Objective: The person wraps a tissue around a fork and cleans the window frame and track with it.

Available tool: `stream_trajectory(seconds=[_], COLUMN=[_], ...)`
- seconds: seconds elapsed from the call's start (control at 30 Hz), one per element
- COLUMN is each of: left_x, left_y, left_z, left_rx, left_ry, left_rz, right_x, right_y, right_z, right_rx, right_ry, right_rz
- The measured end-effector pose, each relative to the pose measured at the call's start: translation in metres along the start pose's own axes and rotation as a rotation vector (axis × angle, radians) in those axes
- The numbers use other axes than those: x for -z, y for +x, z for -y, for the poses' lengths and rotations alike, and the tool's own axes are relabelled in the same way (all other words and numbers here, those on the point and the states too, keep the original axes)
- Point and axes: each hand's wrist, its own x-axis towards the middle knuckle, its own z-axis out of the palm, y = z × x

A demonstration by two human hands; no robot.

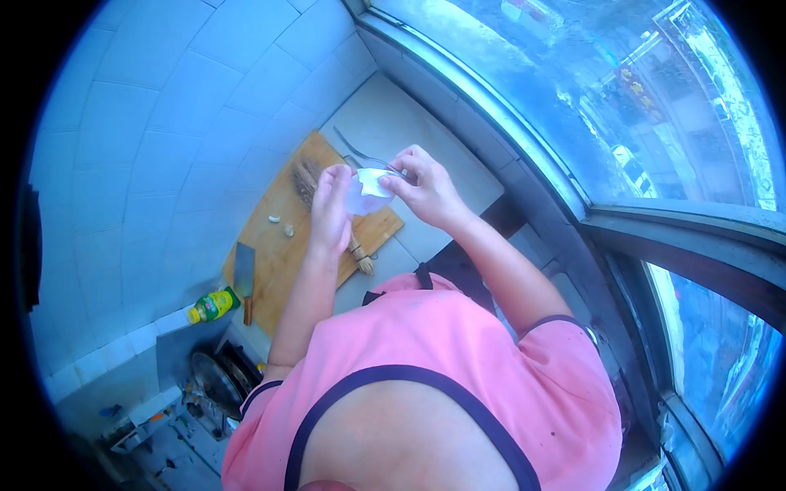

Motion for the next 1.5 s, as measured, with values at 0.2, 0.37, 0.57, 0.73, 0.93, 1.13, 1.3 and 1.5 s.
stream_trajectory(seconds=[0.2, 0.37, 0.57, 0.73, 0.93, 1.13, 1.3, 1.5], left_x=[-0.019, -0.032, -0.051, -0.068, -0.093, -0.093, -0.081, -0.089], left_y=[0.015, 0.061, 0.147, 0.218, 0.273, 0.296, 0.29, 0.254], left_z=[-0.007, -0.009, -0.034, -0.04, -0.031, -0.015, -0.014, -0.007], left_rx=[0.051, 0.078, 0.02, -0.008, -0.039, -0.289, -0.376, -0.812], left_ry=[0.195, 0.16, 0.317, 0.511, 0.561, 0.698, 0.664, 1.072], left_rz=[0.201, 0.207, 0.147, 0.196, 0.17, 0.106, 0.1, 0.252], right_x=[-0.004, 0.002, 0.04, 0.054, 0.064, 0.062, 0.062, 0.065], right_y=[0.014, 0.033, 0.046, 0.077, 0.121, 0.155, 0.165, 0.155], right_z=[-0.014, -0.012, 0.0, -0.007, -0.014, -0.023, -0.023, -0.025], right_rx=[-0.094, -0.113, -0.239, -0.009, 0.152, 0.028, -0.062, -0.04], right_ry=[0.099, 0.272, 0.172, -0.316, -0.743, -0.91, -1.0, -0.98], right_rz=[-0.139, -0.246, -0.203, -0.284, -0.309, -0.222, -0.151, -0.139])
